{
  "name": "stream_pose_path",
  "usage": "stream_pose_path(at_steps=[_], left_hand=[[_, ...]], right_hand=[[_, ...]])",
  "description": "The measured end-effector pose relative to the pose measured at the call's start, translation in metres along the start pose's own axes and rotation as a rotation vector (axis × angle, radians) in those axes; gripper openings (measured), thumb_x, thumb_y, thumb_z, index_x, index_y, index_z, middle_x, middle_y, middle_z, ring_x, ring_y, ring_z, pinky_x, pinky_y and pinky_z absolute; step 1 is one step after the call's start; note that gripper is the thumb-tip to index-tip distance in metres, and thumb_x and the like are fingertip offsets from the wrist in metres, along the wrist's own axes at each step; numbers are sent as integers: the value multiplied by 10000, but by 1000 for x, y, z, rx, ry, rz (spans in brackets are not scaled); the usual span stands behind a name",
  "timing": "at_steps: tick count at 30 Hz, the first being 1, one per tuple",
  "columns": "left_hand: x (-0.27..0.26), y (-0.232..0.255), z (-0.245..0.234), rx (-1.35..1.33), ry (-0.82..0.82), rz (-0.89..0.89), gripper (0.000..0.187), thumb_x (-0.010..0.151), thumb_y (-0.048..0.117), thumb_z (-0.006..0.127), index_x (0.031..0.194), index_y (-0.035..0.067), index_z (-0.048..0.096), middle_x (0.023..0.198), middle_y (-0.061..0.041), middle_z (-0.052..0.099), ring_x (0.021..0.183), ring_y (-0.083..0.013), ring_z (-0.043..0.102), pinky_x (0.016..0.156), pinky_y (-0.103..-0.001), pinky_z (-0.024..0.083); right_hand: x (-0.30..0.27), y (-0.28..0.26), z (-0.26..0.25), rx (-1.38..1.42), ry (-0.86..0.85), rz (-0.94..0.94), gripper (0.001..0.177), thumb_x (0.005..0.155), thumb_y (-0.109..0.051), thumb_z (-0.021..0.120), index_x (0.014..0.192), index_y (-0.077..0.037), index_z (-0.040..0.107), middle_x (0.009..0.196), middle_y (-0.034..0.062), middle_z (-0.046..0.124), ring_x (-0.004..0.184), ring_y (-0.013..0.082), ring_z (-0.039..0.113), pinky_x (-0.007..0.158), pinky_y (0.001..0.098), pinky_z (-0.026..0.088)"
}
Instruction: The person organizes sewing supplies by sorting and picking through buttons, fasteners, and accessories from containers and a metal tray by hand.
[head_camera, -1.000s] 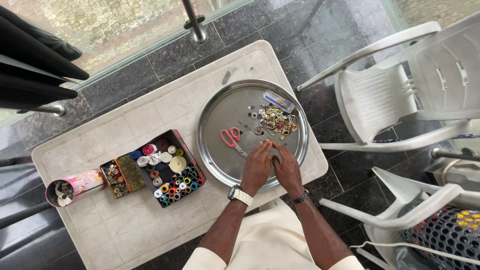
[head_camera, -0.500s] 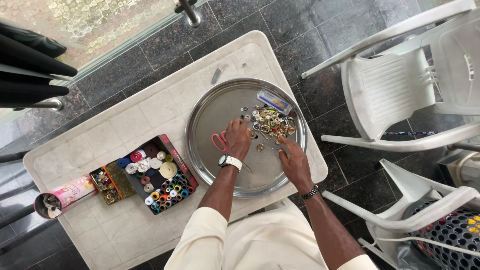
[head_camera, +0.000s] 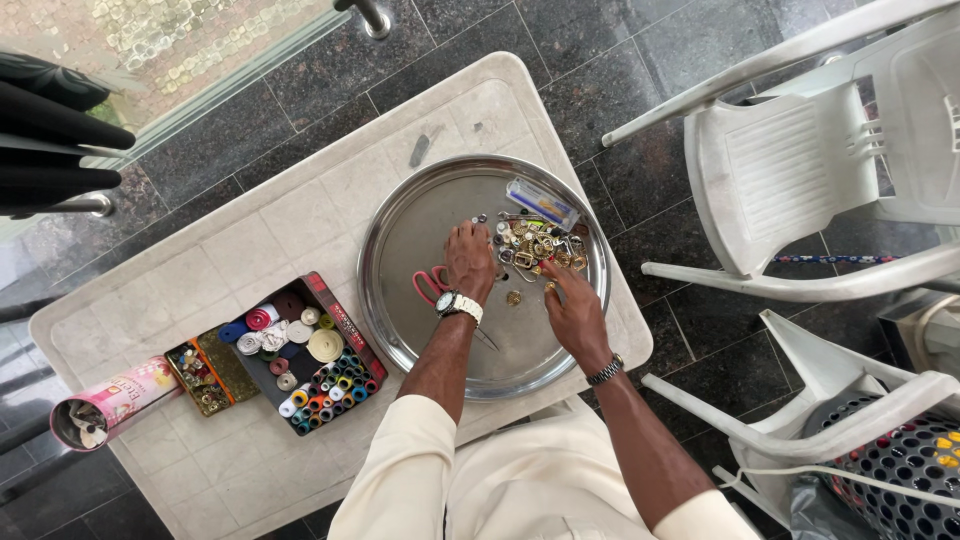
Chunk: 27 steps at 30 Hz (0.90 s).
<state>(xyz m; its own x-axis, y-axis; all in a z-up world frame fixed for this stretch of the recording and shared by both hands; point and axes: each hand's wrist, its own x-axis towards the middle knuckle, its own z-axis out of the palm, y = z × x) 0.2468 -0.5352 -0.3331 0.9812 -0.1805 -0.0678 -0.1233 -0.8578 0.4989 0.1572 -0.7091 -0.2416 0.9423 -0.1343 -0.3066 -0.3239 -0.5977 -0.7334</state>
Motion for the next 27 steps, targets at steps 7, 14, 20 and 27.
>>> stream_pose_path(at_steps=[7, 14, 20, 27], left_hand=[[-38, 22, -17, -177, 50, -168, 126, 811, 20, 715, 901, 54, 633, 948, -126, 634, 969, -349, 607, 865, -493, 478], [-77, 45, -36, -440, 134, -378, 190, 807, 76, 799, 954, 29, 687, 908, -136, 729, 824, -310, 716, 731, -415, 559], [-85, 46, -41, -663, 45, -529, 228, 834, 111, 800, 1037, 35, 732, 856, -60, 735, 735, -143, 703, 678, -300, 570], [-82, 18, -21, -1110, 77, -638, 242, 869, 66, 781, 1085, -14, 708, 884, 24, 689, 770, -43, 619, 691, -212, 521]], right_hand=[[57, 1, 54, -127, 132, -201, 173, 933, -89, 686, 1081, -77, 775, 888, 106, 648, 871, 282, 629, 815, 438, 503], [85, 6, 79, -221, 150, -393, 211, 880, -48, 674, 1056, -84, 785, 902, 124, 601, 932, 319, 571, 841, 464, 472], [98, 10, 82, -315, 32, -437, 188, 891, -47, 676, 1068, -20, 732, 923, 138, 580, 941, 310, 545, 847, 455, 454], [101, 5, 77, -165, 98, -387, 89, 818, -39, 699, 889, -28, 647, 944, 129, 625, 958, 325, 602, 856, 463, 493]])
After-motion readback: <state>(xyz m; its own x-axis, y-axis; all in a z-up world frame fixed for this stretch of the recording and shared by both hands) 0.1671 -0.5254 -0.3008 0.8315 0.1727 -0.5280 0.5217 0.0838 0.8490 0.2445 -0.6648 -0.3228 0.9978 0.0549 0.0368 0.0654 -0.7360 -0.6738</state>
